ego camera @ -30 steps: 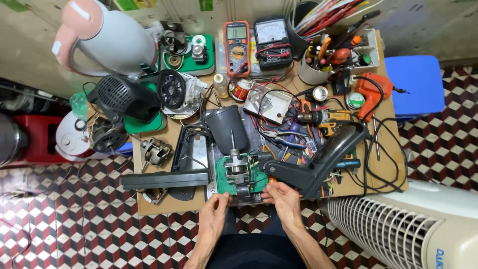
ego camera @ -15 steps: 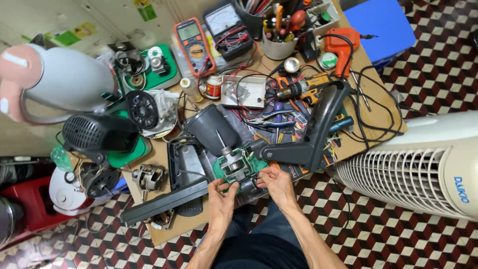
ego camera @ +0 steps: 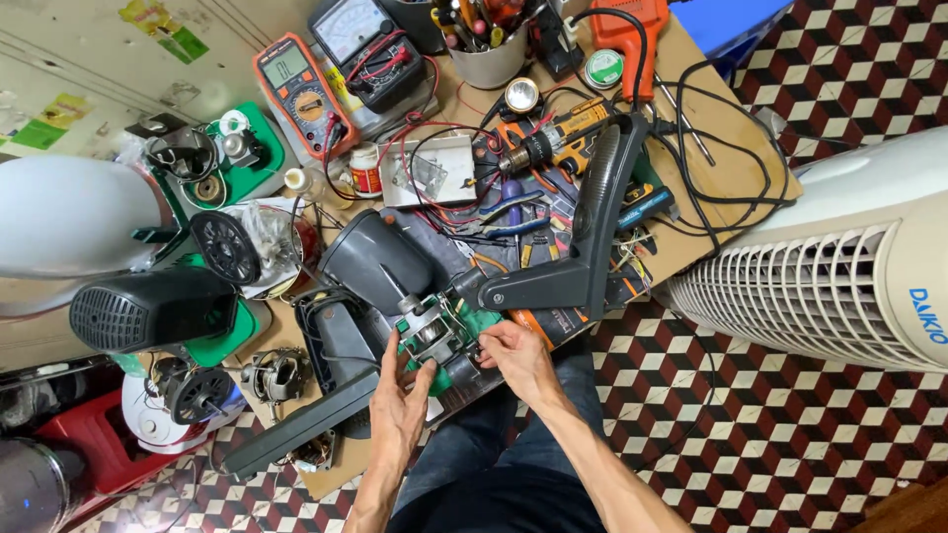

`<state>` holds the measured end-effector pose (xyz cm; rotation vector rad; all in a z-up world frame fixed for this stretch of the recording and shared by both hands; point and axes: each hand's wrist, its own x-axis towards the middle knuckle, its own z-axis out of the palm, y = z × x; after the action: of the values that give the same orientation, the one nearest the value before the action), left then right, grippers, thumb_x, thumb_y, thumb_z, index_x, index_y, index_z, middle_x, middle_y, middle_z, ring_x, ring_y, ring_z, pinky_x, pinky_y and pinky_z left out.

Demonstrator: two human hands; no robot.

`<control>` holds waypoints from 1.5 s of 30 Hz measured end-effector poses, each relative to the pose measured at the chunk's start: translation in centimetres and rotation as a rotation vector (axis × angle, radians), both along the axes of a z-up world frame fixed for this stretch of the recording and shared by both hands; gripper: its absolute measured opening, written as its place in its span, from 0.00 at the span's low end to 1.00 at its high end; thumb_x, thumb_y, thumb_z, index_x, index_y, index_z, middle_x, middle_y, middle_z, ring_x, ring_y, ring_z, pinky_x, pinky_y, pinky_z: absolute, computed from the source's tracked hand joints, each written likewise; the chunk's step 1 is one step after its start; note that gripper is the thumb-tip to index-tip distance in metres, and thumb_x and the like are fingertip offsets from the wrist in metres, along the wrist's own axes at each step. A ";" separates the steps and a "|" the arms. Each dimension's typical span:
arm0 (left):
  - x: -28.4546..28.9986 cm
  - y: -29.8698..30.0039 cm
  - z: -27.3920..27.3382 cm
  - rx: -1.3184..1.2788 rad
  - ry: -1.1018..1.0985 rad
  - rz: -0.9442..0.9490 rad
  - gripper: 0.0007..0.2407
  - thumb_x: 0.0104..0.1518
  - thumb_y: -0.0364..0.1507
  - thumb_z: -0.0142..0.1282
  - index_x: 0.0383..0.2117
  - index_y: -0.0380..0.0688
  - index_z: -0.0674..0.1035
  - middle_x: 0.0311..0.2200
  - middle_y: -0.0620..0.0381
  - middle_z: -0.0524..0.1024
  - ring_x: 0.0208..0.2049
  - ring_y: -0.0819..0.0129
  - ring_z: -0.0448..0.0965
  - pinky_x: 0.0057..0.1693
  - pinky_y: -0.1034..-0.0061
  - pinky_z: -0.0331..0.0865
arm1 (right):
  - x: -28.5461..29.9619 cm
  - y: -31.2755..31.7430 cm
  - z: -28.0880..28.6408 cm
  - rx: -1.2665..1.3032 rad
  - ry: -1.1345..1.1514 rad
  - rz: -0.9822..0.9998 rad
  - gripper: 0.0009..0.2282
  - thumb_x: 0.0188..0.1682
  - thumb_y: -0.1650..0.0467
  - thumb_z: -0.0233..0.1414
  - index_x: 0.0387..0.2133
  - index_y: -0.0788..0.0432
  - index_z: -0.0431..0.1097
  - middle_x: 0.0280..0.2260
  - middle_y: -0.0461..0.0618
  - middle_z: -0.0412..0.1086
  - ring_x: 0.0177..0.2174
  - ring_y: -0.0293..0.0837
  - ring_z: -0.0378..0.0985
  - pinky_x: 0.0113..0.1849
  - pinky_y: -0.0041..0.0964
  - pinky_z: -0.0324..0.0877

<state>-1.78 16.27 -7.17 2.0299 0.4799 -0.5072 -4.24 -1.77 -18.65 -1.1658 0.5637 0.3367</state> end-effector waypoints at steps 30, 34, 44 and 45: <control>1.2 2.8 -2.2 -0.268 0.054 0.076 0.30 0.54 0.34 0.63 0.66 0.53 0.67 0.56 0.41 0.76 0.51 0.64 0.79 0.53 0.71 0.74 | 0.8 -1.1 0.9 0.043 0.071 0.042 0.09 0.52 0.72 0.53 0.39 0.69 0.73 0.32 0.53 0.75 0.31 0.41 0.80 0.38 0.37 0.81; 1.5 2.6 -1.1 -0.241 0.070 0.049 0.31 0.53 0.35 0.64 0.67 0.53 0.67 0.56 0.41 0.76 0.50 0.64 0.80 0.53 0.72 0.75 | 1.2 -1.4 1.3 0.116 0.171 0.042 0.09 0.51 0.70 0.56 0.37 0.67 0.74 0.31 0.52 0.74 0.32 0.41 0.79 0.39 0.38 0.80; 1.5 3.0 -1.9 -0.269 0.040 0.034 0.31 0.53 0.35 0.64 0.66 0.51 0.67 0.54 0.40 0.77 0.47 0.65 0.81 0.51 0.73 0.75 | 1.9 -1.1 3.9 0.181 0.309 0.008 0.09 0.49 0.67 0.57 0.37 0.60 0.73 0.32 0.47 0.74 0.34 0.40 0.78 0.39 0.36 0.77; 1.6 2.9 -1.5 -0.249 0.050 0.028 0.31 0.53 0.35 0.64 0.66 0.50 0.67 0.54 0.40 0.77 0.46 0.65 0.81 0.50 0.72 0.76 | 2.0 -1.0 4.3 0.169 0.323 0.001 0.09 0.49 0.67 0.57 0.37 0.60 0.74 0.32 0.47 0.74 0.34 0.40 0.78 0.39 0.36 0.77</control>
<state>-0.16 19.17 -8.65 1.7733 0.4506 -0.5727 -2.25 -2.80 -14.40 -0.9539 0.7999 0.5684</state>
